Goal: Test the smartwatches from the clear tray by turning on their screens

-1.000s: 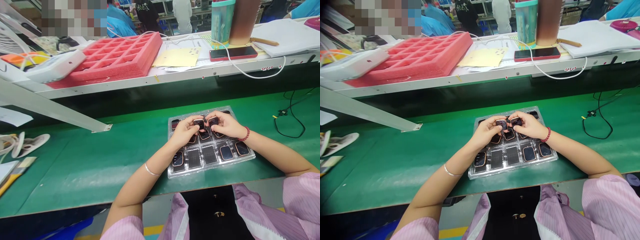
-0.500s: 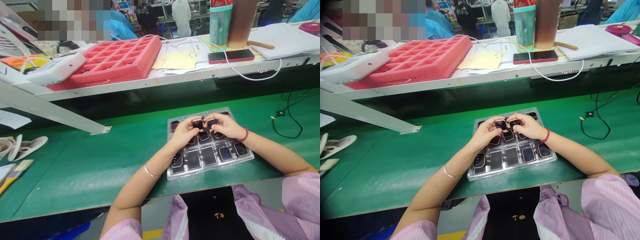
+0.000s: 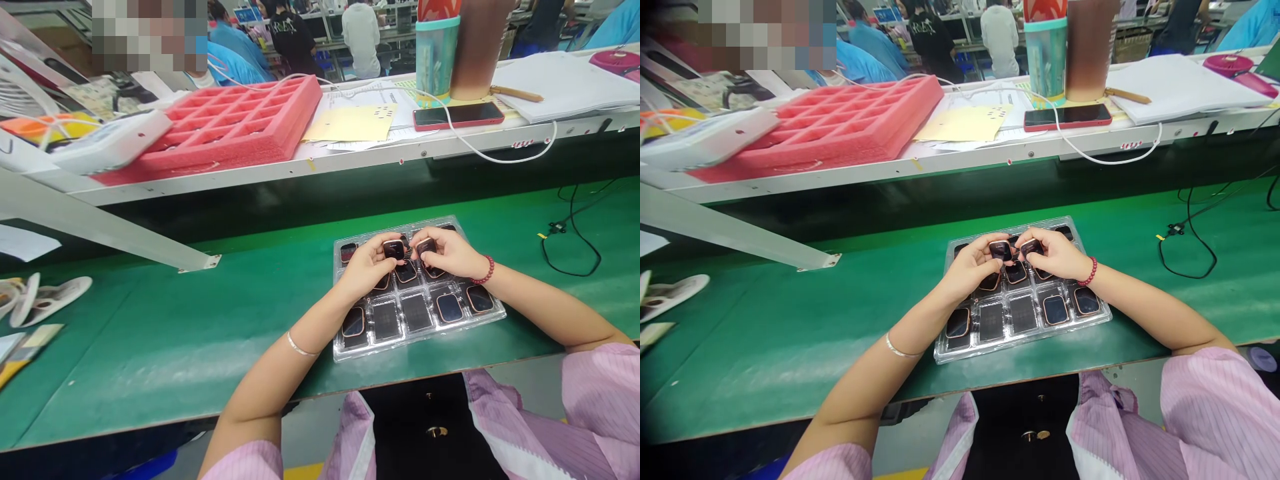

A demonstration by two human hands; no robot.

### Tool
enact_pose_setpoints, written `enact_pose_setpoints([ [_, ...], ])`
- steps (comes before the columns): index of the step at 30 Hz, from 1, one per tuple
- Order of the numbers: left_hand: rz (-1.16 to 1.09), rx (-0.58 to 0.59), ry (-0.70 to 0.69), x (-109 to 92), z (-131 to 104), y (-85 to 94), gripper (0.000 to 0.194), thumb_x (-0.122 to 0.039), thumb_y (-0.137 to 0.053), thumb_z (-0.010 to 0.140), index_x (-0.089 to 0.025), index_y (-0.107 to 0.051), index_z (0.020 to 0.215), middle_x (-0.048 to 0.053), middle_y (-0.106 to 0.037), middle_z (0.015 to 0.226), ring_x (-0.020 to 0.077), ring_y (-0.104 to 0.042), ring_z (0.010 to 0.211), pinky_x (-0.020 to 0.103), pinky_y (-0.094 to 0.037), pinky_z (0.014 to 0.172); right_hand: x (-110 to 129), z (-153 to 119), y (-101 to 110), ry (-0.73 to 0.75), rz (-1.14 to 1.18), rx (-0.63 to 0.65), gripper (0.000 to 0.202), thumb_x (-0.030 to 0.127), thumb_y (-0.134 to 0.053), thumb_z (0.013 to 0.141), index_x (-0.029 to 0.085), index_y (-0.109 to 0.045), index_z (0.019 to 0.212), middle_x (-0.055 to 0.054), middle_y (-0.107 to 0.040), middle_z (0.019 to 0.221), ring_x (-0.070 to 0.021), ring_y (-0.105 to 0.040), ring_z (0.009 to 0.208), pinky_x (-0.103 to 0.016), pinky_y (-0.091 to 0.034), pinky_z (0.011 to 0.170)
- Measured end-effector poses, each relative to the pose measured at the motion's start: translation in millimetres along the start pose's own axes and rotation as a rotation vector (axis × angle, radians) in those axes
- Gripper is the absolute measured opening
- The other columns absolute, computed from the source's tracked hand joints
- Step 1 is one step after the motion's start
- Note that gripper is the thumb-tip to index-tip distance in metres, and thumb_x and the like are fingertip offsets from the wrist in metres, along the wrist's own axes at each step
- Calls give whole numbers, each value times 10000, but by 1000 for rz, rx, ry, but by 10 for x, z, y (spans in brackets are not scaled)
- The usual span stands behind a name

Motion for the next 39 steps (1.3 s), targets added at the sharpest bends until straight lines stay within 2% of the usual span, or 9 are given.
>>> enact_pose_setpoints([
  [7,-243,100,156,58,38,-43,772,-236,-896,615,-184,-543,1300,26,-714,943,79,-638,589,186,-450,534,0,2,12,-26,33,-3,350,115,-649,722,176,-620,1065,-59,-725,942,-185,-712,856,-273,-573,662],
  [11,-377,394,242,-236,-359,-370,698,-551,-867,677,-176,-629,1215,-27,-607,636,62,-479,358,180,-326,350,-66,-26,32,-133,93,-27,393,147,-675,739,186,-631,1128,-75,-749,1028,-161,-701,733,-272,-592,594],
  [14,-468,689,399,-417,-852,-726,782,-578,-911,582,-184,-652,1206,-36,-566,573,112,-528,379,210,-423,374,-136,-69,70,-200,144,-49,385,234,-677,840,213,-652,1224,-99,-759,1122,-150,-695,685,-293,-620,592],
  [18,-527,946,446,-569,-1213,-959,782,-403,-995,401,-165,-681,1077,61,-716,838,218,-713,655,303,-607,600,-245,-88,97,-278,277,-58,441,400,-642,943,274,-643,1366,-131,-724,1278,-237,-751,899,-349,-659,657],
  [24,-476,753,339,-623,-1111,-752,663,-457,-972,481,-158,-705,1009,44,-701,727,173,-658,552,280,-585,582,147,-134,-88,-282,569,62,420,414,-759,893,257,-689,1276,-127,-676,1288,-235,-744,981,-303,-673,693],
  [26,-443,565,282,-590,-904,-545,657,-524,-924,589,-187,-690,1102,29,-693,731,138,-622,494,264,-567,551,365,-219,-206,-278,664,110,394,384,-819,844,233,-685,1183,-102,-665,1196,-219,-739,961,-275,-664,665],
  [31,-167,241,201,-246,-263,-210,598,-288,-881,727,-222,-608,1255,35,-739,887,151,-720,700,200,-546,614,757,-498,-616,-284,936,333,524,456,-888,749,193,-602,1101,-30,-625,971,-125,-702,724,-202,-584,542],
  [35,-89,202,269,53,-118,-230,483,-244,-792,812,-222,-587,1249,58,-743,993,164,-736,815,230,-563,702,892,-648,-760,-327,1034,398,604,454,-934,673,176,-592,1085,-37,-636,956,-82,-635,648,-173,-531,526],
  [39,-51,174,220,64,-134,-203,493,-255,-790,806,-210,-564,1242,60,-738,1013,150,-729,786,220,-548,666,952,-739,-792,-381,1059,361,615,401,-977,613,165,-620,1054,-36,-638,941,-77,-616,679,-153,-515,554],
])
Point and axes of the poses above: each hand's wrist, its own z-axis towards the middle knuckle, its own y-axis out of the back of the hand, x = y × z, the point moved 9 cm from there along z, towards the middle knuckle
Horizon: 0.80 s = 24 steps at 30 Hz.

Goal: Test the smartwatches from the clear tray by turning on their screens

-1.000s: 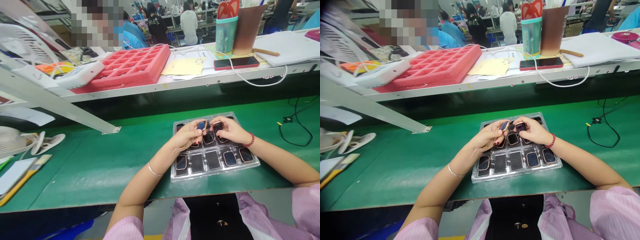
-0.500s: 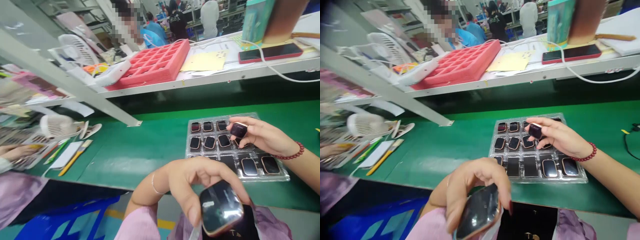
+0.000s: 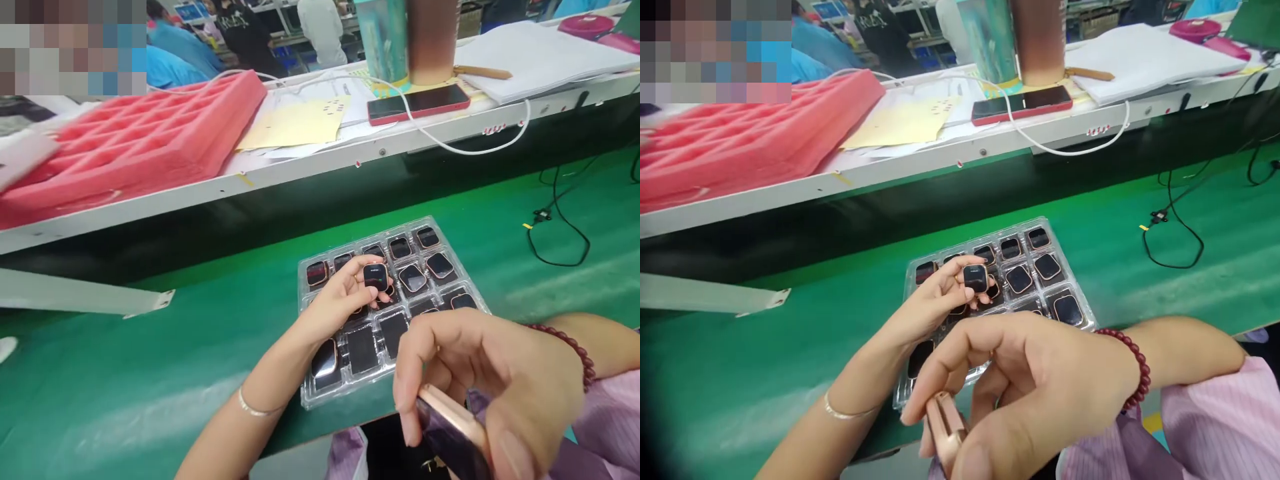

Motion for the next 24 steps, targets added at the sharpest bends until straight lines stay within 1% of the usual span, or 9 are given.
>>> enact_pose_setpoints([
  [3,22,-54,-23,-17,-2,31,552,-254,-807,784,-207,-550,1271,59,-741,1017,147,-727,780,221,-546,661,9,-14,29,11,20,-9,563,428,-937,684,173,-634,1085,-41,-654,957,-84,-645,689,-168,-536,575],
  [5,23,-105,-52,-41,1,57,525,-254,-817,770,-194,-577,1232,52,-742,975,142,-717,758,231,-549,676,80,16,176,42,-33,-45,494,446,-872,776,189,-642,1129,-57,-679,1012,-105,-689,722,-190,-564,587],
  [7,22,-158,-93,-76,1,91,422,-262,-814,764,-172,-618,1127,24,-725,867,124,-685,678,234,-539,651,212,79,432,92,-180,-118,416,424,-784,874,213,-646,1204,-87,-697,1126,-148,-734,809,-228,-603,614],
  [9,7,-207,-140,-115,-2,135,355,-237,-804,747,-162,-629,1047,1,-699,802,107,-652,622,235,-531,632,402,149,775,174,-402,-270,415,337,-736,910,230,-632,1297,-106,-694,1229,-189,-744,931,-265,-634,676],
  [11,-18,-237,-180,-146,-4,172,373,-168,-789,708,-163,-624,1042,0,-701,837,108,-659,662,243,-550,677,535,214,1068,209,-603,-405,434,230,-730,881,215,-636,1304,-105,-710,1218,-187,-747,908,-276,-640,695],
  [13,-33,-243,-197,-154,-1,190,417,-104,-757,679,-167,-619,1068,13,-710,919,115,-679,744,259,-569,759,554,280,1242,188,-730,-456,417,194,-706,857,189,-653,1270,-105,-732,1155,-181,-749,834,-294,-643,677],
  [18,-42,-191,-222,-149,23,157,449,-80,-696,687,-175,-607,1117,35,-706,1055,125,-696,813,272,-567,798,471,325,1322,145,-822,-480,477,196,-693,803,198,-638,1277,-112,-730,1195,-207,-752,864,-327,-645,673],
  [21,-31,-172,-225,-150,52,168,422,-153,-720,731,-166,-612,1139,59,-704,1085,138,-704,815,234,-539,700,480,329,1315,129,-825,-495,431,247,-703,813,197,-650,1237,-114,-732,1183,-219,-749,888,-332,-639,682],
  [24,-1,-202,-222,-151,42,208,357,-286,-728,804,-147,-641,1120,68,-709,1003,140,-707,740,206,-484,600,494,317,1319,101,-857,-508,359,375,-722,834,190,-687,1140,-103,-752,1033,-202,-728,779,-323,-618,636],
])
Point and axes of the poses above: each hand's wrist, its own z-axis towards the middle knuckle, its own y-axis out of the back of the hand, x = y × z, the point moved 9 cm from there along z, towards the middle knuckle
